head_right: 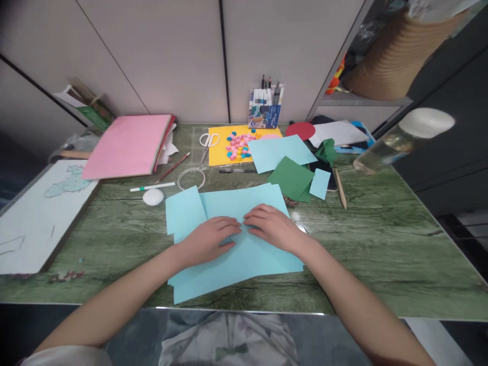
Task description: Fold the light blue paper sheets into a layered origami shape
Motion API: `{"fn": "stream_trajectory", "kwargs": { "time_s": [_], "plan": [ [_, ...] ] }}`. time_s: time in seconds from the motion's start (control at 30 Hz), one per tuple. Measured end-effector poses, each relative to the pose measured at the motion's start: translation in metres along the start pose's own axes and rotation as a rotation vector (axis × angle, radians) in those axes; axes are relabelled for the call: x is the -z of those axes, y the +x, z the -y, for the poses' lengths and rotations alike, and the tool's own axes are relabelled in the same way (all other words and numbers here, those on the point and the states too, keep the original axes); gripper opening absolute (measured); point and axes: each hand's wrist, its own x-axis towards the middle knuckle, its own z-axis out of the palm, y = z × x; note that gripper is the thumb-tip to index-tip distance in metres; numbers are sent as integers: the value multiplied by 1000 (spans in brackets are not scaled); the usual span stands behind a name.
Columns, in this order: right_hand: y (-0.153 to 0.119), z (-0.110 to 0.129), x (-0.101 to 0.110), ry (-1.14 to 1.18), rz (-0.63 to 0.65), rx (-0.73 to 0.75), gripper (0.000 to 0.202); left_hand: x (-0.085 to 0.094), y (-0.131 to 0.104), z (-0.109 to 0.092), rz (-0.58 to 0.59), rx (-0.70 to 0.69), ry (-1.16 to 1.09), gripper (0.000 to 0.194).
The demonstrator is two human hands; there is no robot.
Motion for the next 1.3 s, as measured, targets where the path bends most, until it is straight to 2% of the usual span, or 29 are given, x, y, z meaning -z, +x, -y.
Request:
{"fn": "stream_trajectory", "kwargs": {
  "time_s": [0.13, 0.3, 0.5, 0.77, 1.1, 1.3],
  "plan": [
    [0, 1, -1, -41, -15, -3, 27, -1, -1, -3, -17, -17, 41, 24],
    [-1, -1, -2, -81, -66, -45, 31, -3, -4, -8, -17, -49, 88, 31],
    [-3, 3, 0, -97, -31, -10, 37, -3, -5, -4, 0, -85, 91, 34],
    [-2, 4, -9, -196, -10, 29, 30, -6, -2, 0, -44, -39, 49, 26],
    [-1, 8, -5, -192, -21, 16, 29, -7, -5, -4, -6, -99, 58, 26],
    [0, 11, -2, -145, -23, -14, 33, -8, -3, 2, -24, -30, -60, 32]
  ]
}}
